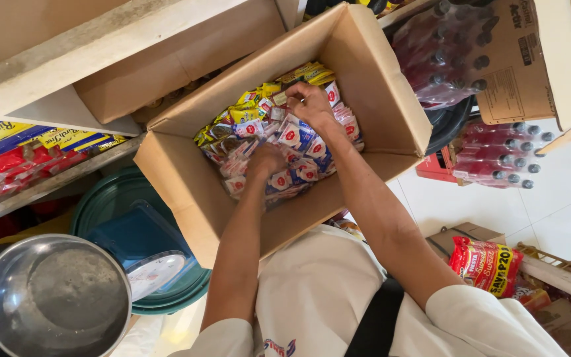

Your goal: Stocking and organizing packets of powdered milk on a grocery store shelf.

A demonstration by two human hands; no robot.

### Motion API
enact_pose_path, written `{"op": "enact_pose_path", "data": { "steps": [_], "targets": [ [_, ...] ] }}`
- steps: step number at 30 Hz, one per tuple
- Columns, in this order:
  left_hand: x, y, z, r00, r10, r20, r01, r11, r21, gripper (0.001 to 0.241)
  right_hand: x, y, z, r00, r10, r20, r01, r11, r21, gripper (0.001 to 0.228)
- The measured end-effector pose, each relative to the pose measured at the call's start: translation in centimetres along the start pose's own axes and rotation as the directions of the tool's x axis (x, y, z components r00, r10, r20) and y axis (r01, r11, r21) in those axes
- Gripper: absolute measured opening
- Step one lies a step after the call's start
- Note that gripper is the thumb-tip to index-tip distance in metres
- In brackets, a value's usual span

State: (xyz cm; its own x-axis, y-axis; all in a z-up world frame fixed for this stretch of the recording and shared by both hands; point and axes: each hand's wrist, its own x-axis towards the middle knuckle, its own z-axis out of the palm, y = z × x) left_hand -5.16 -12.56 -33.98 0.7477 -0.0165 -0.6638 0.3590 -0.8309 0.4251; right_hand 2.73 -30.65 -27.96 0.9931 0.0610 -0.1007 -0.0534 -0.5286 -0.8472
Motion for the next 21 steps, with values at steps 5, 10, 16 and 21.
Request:
{"op": "enact_pose_path", "data": {
  "steps": [5, 10, 16, 21],
  "targets": [
    [-5.4, 3.7, -1.4, 0.849, 0.182, 0.496, -0.365, 0.881, 0.301, 0.046, -0.7, -2.2, -0.6, 0.998, 0.056, 0.029, -0.056, 0.998, -0.020, 0.020],
    [-5.8, 2.3, 1.8, 0.895, 0.154, 0.419, -0.333, 0.856, 0.396, 0.051, -0.7, -1.8, -0.3, 0.999, 0.027, 0.033, -0.025, 0.999, -0.044, 0.019],
    [2.7, -3.0, 7.9, 0.869, 0.324, 0.375, -0.461, 0.805, 0.373, 0.026, -0.8, -2.7, -0.7, 0.998, 0.058, 0.025, -0.057, 0.998, -0.033, 0.021],
    [-1.0, -0.4, 4.5, 0.865, 0.287, 0.412, -0.449, 0.808, 0.381, 0.026, -1.0, -3.0, -0.9, 0.998, 0.045, 0.033, -0.043, 0.997, -0.063, 0.023]
  ]
}}
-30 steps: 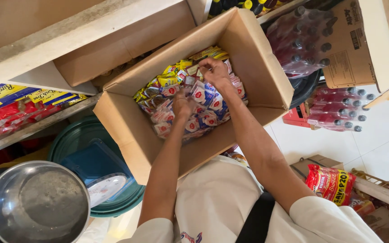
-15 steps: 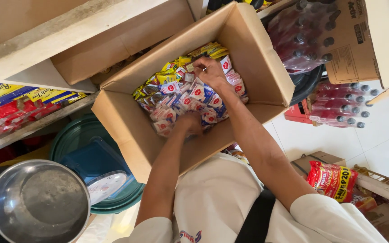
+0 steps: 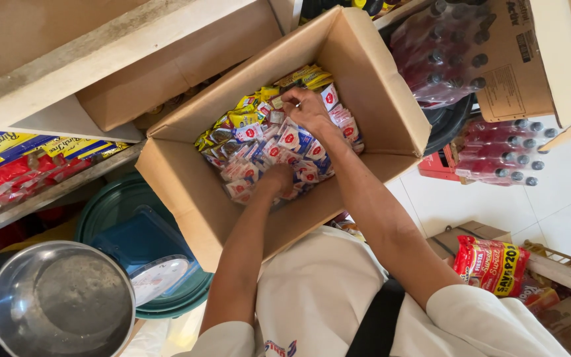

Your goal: Stocking and organizing packets of powdered milk on a grocery store shelf.

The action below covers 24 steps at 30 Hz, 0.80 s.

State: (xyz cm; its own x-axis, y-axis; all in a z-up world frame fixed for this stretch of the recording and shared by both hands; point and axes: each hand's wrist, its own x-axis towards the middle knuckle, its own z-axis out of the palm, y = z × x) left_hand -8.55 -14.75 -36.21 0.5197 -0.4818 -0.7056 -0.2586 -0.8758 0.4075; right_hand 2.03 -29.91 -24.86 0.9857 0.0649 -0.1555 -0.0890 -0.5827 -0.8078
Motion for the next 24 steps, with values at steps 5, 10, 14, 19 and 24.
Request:
{"op": "enact_pose_path", "data": {
  "steps": [5, 10, 14, 19, 24],
  "targets": [
    [-6.4, 3.2, -4.7, 0.976, -0.203, 0.084, 0.207, 0.977, -0.045, 0.056, 0.3, 0.8, 0.5, 1.000, 0.009, 0.001, -0.009, 1.000, 0.005, 0.023],
    [-1.7, 0.2, -0.4, 0.980, -0.186, -0.066, 0.182, 0.982, -0.057, 0.041, 0.1, 0.5, 0.1, 1.000, -0.013, 0.004, 0.013, 0.999, 0.039, 0.024],
    [-1.4, 0.5, -1.1, 0.973, -0.228, -0.028, 0.227, 0.973, -0.035, 0.032, 0.3, 0.5, 0.2, 0.999, 0.038, 0.016, -0.038, 0.999, 0.026, 0.024],
    [-1.4, 1.0, -2.0, 0.979, -0.197, -0.041, 0.198, 0.980, 0.023, 0.032, 0.2, 0.3, 0.1, 0.999, 0.050, 0.014, -0.050, 0.998, 0.028, 0.024],
    [-1.5, 0.5, -2.2, 0.974, -0.192, -0.117, 0.197, 0.980, 0.030, 0.031, 0.5, 0.8, 0.5, 0.999, 0.048, 0.010, -0.048, 0.999, 0.000, 0.024]
  ]
}}
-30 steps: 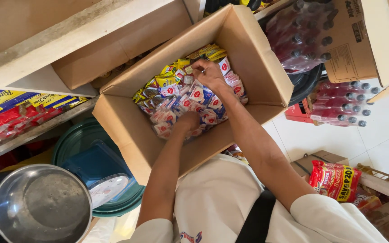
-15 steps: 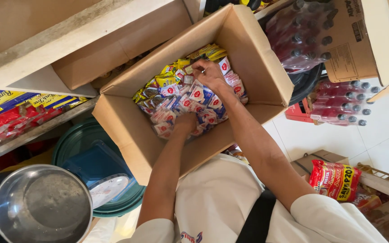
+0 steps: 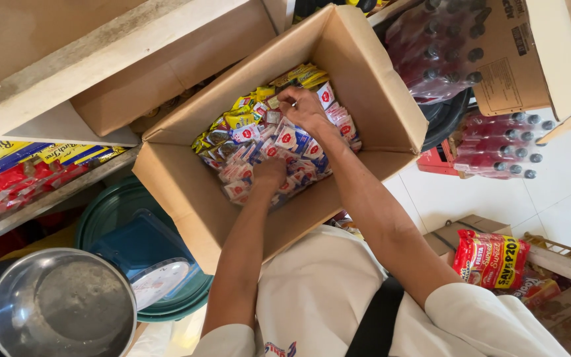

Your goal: Stocking and organizing packets of powdered milk on a grocery store shelf.

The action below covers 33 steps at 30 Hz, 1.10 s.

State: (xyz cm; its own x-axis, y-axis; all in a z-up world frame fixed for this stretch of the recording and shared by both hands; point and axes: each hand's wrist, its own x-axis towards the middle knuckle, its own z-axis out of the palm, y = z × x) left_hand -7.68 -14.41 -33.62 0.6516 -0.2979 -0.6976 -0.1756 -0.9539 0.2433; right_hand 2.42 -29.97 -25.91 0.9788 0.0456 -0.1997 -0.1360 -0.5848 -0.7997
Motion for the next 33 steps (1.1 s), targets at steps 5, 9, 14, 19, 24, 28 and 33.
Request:
{"op": "enact_pose_path", "data": {
  "steps": [5, 9, 14, 19, 24, 28, 33],
  "targets": [
    [0.1, 0.0, -0.2, 0.998, 0.020, -0.054, -0.018, 0.999, 0.046, 0.030, -0.1, -0.2, -0.1, 1.000, 0.010, 0.011, -0.010, 1.000, 0.001, 0.024],
    [-0.4, 0.4, -1.5, 0.998, 0.021, -0.063, -0.016, 0.997, 0.077, 0.031, -0.2, -0.2, -0.2, 1.000, 0.013, 0.017, -0.014, 1.000, 0.025, 0.023],
    [-2.5, 0.7, -5.2, 0.994, 0.047, -0.096, -0.037, 0.995, 0.097, 0.035, 0.8, 2.1, 1.5, 0.990, -0.066, 0.126, 0.061, 0.997, 0.042, 0.022],
    [-3.3, -0.6, -7.1, 0.991, 0.009, -0.135, -0.006, 1.000, 0.025, 0.035, -0.1, 1.4, 1.6, 0.836, -0.029, 0.547, -0.073, 0.984, 0.165, 0.054],
    [-4.3, -2.7, -9.6, 0.973, 0.041, -0.229, -0.027, 0.998, 0.064, 0.023, -0.4, 2.7, 3.1, 0.583, 0.055, 0.811, 0.192, 0.960, -0.203, 0.043],
    [-7.4, -3.7, -13.9, 0.882, 0.141, -0.450, -0.210, 0.972, -0.108, 0.023, -0.3, 1.5, 2.2, 0.643, 0.088, 0.760, 0.167, 0.953, -0.251, 0.042],
    [-6.7, -6.0, -14.0, 0.722, -0.022, -0.692, -0.476, 0.711, -0.519, 0.014, -1.1, -0.6, -0.2, 0.745, 0.019, 0.667, -0.076, 0.996, 0.056, 0.040]
  ]
}}
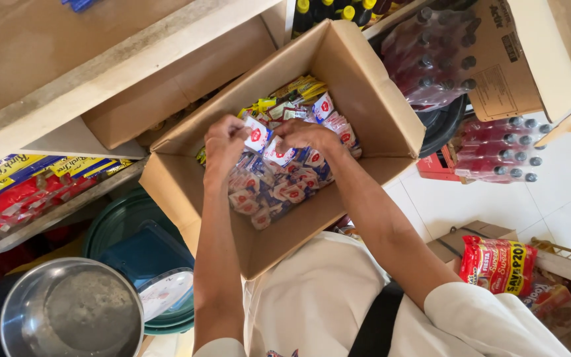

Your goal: Stocking and organizing packets of powdered milk on a grocery store shelf.

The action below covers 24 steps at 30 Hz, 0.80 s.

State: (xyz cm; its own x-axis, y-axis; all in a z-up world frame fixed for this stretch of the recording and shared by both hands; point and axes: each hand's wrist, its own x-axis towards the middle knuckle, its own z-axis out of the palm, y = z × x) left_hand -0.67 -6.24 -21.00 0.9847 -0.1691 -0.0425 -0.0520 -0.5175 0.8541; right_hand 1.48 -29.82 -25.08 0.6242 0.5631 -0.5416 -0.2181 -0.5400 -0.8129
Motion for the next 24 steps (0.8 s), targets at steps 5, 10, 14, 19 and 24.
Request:
{"op": "enact_pose_path", "data": {
  "steps": [5, 10, 14, 19, 24],
  "targets": [
    [-0.6, 0.2, 0.4, 0.895, -0.444, -0.030, 0.276, 0.605, -0.747, 0.006, -4.9, -5.9, -1.6, 0.998, 0.047, 0.045, -0.062, 0.908, 0.415, 0.047],
    [-0.3, -0.7, 1.8, 0.851, -0.510, 0.127, 0.230, 0.145, -0.962, 0.016, -4.4, -2.6, -2.5, 0.904, -0.418, -0.085, 0.418, 0.825, 0.381, 0.061],
    [0.3, -4.2, 4.3, 0.820, -0.533, 0.211, 0.285, 0.058, -0.957, 0.030, -7.1, -6.2, -3.2, 0.939, -0.190, -0.286, 0.289, 0.887, 0.361, 0.050],
    [0.3, -3.7, 5.3, 0.868, -0.403, 0.289, 0.246, -0.155, -0.957, 0.029, -6.6, -3.9, -3.1, 0.850, -0.150, -0.505, 0.407, 0.796, 0.448, 0.024],
    [0.3, -3.1, 5.6, 0.881, -0.392, 0.265, 0.157, -0.286, -0.945, 0.027, -8.0, -6.1, -1.5, 0.830, -0.127, -0.544, 0.409, 0.801, 0.437, 0.032]
  ]
}}
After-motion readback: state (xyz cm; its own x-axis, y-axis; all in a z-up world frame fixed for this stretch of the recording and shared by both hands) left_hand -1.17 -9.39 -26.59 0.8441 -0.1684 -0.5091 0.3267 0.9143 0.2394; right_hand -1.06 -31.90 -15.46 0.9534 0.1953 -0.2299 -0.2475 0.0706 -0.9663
